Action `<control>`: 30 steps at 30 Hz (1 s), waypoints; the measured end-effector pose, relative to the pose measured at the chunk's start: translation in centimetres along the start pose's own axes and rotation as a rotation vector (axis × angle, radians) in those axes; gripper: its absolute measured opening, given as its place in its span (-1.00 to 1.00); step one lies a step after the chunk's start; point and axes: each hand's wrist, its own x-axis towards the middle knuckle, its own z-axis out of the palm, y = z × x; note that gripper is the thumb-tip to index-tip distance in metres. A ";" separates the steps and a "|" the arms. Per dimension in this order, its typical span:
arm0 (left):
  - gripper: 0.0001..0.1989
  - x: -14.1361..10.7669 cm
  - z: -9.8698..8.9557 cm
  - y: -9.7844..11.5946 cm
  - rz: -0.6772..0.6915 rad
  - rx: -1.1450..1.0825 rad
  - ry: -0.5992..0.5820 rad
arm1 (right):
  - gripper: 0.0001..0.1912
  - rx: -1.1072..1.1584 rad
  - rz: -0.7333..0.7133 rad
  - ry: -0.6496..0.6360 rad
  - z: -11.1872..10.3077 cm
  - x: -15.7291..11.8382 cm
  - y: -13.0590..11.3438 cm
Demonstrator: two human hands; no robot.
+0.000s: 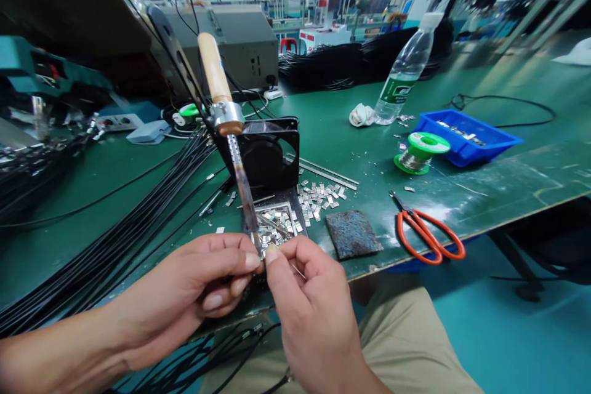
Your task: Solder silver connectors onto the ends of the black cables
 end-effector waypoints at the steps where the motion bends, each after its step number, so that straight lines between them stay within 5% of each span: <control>1: -0.79 0.0 0.0 0.0 0.003 0.001 0.000 | -0.59 -0.003 -0.004 0.000 0.0 0.0 0.0; 30: -0.75 0.0 0.1 0.0 -0.004 0.001 0.007 | -0.61 0.044 -0.004 -0.015 0.2 -0.2 0.2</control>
